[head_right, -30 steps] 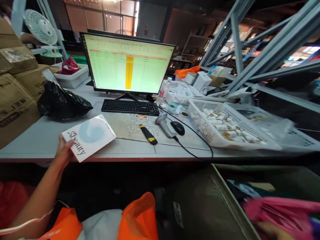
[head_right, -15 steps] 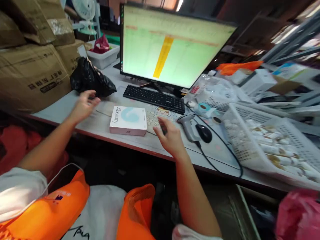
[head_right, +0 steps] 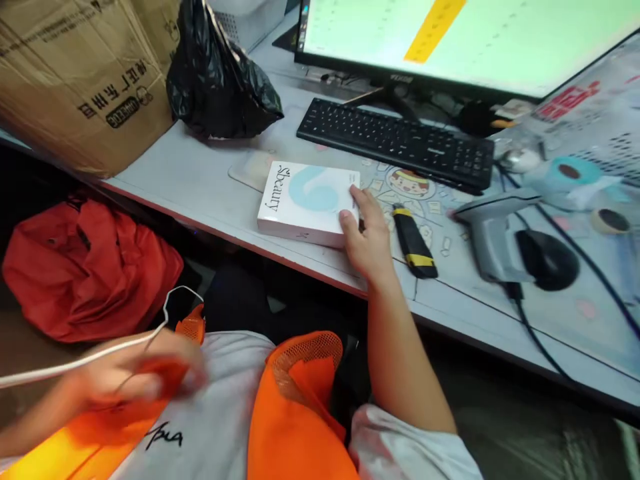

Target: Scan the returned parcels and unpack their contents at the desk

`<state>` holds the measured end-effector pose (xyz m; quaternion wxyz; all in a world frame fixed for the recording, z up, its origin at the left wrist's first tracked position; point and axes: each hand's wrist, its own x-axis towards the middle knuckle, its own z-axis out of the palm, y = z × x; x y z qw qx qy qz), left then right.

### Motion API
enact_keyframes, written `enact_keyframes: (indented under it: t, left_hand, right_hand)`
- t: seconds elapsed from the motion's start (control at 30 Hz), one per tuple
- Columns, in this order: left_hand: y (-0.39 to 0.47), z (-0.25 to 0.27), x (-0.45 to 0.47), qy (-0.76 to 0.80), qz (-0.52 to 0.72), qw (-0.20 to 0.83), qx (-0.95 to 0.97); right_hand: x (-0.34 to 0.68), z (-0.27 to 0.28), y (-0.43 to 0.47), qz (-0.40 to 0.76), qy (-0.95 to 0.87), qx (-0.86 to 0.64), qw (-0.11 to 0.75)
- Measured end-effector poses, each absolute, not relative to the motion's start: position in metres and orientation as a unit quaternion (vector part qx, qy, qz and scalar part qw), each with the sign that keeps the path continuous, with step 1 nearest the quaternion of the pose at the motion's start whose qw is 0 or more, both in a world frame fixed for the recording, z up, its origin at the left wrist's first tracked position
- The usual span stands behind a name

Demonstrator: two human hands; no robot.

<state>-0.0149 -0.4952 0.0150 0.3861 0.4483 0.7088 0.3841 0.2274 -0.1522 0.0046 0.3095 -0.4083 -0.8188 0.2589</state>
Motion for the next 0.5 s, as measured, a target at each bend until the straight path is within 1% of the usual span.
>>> enact_keyframes:
  t: [0.07, 0.1, 0.17, 0.23, 0.3, 0.37, 0.43, 0.5]
  left_hand:
    - [-0.468, 0.008, -0.023, 0.673, 0.383, 0.349, 0.528]
    - [-0.447, 0.004, -0.031, 0.66, 0.392, 0.302, 0.566]
    - [-0.398, -0.001, -0.048, 0.648, 0.43, 0.174, 0.605]
    - [-0.347, 0.003, -0.061, 0.652, 0.483, 0.061, 0.582]
    - [-0.306, 0.013, -0.065, 0.672, 0.503, 0.013, 0.544]
    - [-0.278, 0.018, -0.062, 0.706, 0.477, 0.048, 0.521]
    - [-0.264, 0.011, -0.055, 0.723, 0.432, 0.14, 0.52]
    - [-0.26, -0.005, -0.05, 0.688, 0.44, 0.217, 0.535]
  right_hand:
    - [0.225, 0.006, -0.155, 0.28, -0.809, -0.416, 0.308]
    - [0.224, 0.006, -0.157, 0.295, -0.801, -0.42, 0.309]
    - [0.223, 0.008, -0.16, 0.331, -0.781, -0.423, 0.319]
    - [0.222, 0.011, -0.169, 0.362, -0.759, -0.423, 0.337]
    - [0.22, 0.014, -0.183, 0.381, -0.737, -0.432, 0.353]
    - [0.217, 0.011, -0.198, 0.401, -0.708, -0.449, 0.368]
    - [0.218, 0.005, -0.207, 0.411, -0.693, -0.454, 0.38]
    - [0.231, 0.002, -0.206, 0.412, -0.71, -0.432, 0.373]
